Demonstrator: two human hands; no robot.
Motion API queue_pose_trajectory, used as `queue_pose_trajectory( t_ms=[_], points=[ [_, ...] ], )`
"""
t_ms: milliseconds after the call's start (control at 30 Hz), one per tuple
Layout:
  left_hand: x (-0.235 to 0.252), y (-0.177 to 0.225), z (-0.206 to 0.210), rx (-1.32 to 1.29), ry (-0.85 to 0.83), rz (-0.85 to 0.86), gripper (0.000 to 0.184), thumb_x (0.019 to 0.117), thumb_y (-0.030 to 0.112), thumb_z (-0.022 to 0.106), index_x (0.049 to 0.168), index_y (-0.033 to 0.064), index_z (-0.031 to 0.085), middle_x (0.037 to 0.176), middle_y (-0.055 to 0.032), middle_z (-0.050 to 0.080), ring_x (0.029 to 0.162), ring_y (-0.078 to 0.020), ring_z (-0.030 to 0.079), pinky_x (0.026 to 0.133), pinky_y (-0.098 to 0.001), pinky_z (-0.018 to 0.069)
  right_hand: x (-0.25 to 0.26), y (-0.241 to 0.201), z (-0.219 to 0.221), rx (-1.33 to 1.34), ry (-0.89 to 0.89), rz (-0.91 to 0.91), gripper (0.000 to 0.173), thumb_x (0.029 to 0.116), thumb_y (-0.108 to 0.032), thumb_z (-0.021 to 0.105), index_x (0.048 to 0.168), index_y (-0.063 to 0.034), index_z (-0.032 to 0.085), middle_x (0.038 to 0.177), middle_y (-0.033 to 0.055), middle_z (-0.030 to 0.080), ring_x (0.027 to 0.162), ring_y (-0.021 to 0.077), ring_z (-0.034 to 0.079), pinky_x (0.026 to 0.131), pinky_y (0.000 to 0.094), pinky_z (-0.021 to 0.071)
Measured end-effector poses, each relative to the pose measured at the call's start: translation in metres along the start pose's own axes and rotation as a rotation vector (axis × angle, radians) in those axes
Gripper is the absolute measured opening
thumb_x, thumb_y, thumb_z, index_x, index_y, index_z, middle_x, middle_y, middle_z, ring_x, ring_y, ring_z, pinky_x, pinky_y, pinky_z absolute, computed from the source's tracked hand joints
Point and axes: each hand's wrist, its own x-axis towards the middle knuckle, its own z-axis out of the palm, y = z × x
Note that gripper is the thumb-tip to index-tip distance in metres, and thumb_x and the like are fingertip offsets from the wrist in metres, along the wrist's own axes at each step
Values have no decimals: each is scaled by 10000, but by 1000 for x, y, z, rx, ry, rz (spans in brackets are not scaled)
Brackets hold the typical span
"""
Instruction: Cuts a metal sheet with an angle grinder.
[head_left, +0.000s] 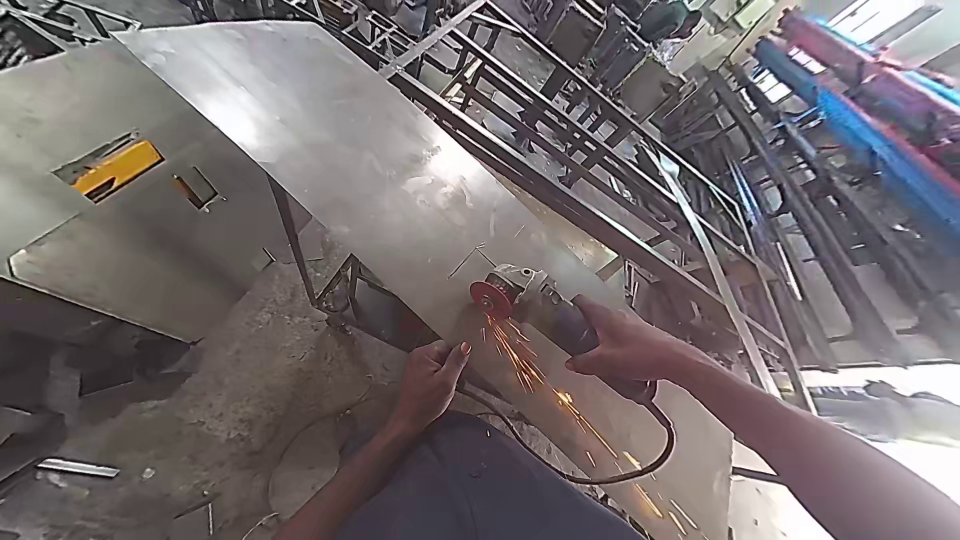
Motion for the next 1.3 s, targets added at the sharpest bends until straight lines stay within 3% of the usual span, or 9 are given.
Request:
queue_pose_trajectory(
  t_ms=[167, 400, 467, 700, 733, 900, 967, 1133, 1300],
  points=[
    [0, 1, 2, -56, 2, -3, 316, 1021, 243, 608, 745, 96, 653, 576, 30, 584, 490, -71, 545, 496, -267, 482, 0, -6, 0, -27, 20, -2, 768, 686, -405, 862, 1313, -183, 478, 1013, 30, 661, 899, 168, 677, 780, 438, 569],
    [-1, 3, 1, -16, 11, -18, 331, 1010, 278, 618, 725, 113, 647, 574, 45, 581, 493, -68, 547, 502, -278, 483, -1, -14, 1, -30, 34, -16, 736, 693, -305, 856, 1304, -153, 474, 1013, 51, 657, 911, 191, 677, 785, 457, 565],
    [0, 5, 1, -19, -4, -33, 311, 1019, 278, 613, 768, 106, 682, 610, 32, 641, 524, -77, 607, 534, -288, 539, 1, -14, 0, -65, 33, 2, 781, 685, -327, 860, 1330, -143, 461, 1025, 74, 656, 929, 221, 675, 792, 482, 559],
    [0, 7, 1, -40, -18, -74, 333, 1022, 288, 606, 748, 104, 656, 610, 20, 623, 544, -100, 599, 555, -316, 517, 4, -13, -2, -120, 48, -22, 810, 698, -369, 880, 1339, -115, 456, 1020, 101, 662, 924, 252, 679, 795, 504, 559],
    [0, 6, 2, -50, -18, -66, 332, 1022, 288, 604, 754, 100, 661, 617, 13, 635, 549, -107, 614, 559, -325, 531, 4, -11, -1, -131, 51, -38, 833, 689, -421, 860, 1351, -122, 453, 1028, 83, 660, 931, 230, 677, 798, 485, 563],
    [0, 4, 3, -114, -29, -59, 318, 1027, 262, 602, 771, 89, 678, 614, 8, 647, 529, -101, 611, 541, -302, 533, 6, -13, 0, -129, 61, -10, 785, 653, -413, 852, 1293, -163, 472, 980, 45, 661, 884, 200, 683, 758, 475, 569],
    [1, 3, 3, -108, -23, -64, 323, 1023, 275, 611, 759, 95, 666, 596, 20, 620, 498, -86, 569, 507, -287, 497, 6, -16, -2, -122, 45, 14, 800, 678, -381, 887, 1316, -150, 464, 1004, 78, 658, 910, 233, 677, 781, 500, 559],
    [2, 0, 3, -48, -26, -70, 338, 1020, 301, 606, 750, 105, 661, 610, 20, 618, 543, -101, 583, 569, -316, 503, 7, -16, -2, -128, 49, -4, 782, 692, -380, 867, 1319, -157, 454, 981, 63, 661, 887, 221, 688, 763, 485, 575],
    [3, -4, 4, -81, -23, -55, 317, 1012, 283, 623, 766, 90, 673, 611, -3, 635, 534, -122, 610, 557, -331, 540, 11, -13, -2, -116, 42, -9, 805, 667, -410, 869, 1312, -173, 451, 974, 41, 653, 872, 196, 681, 750, 465, 571]
  ],
)
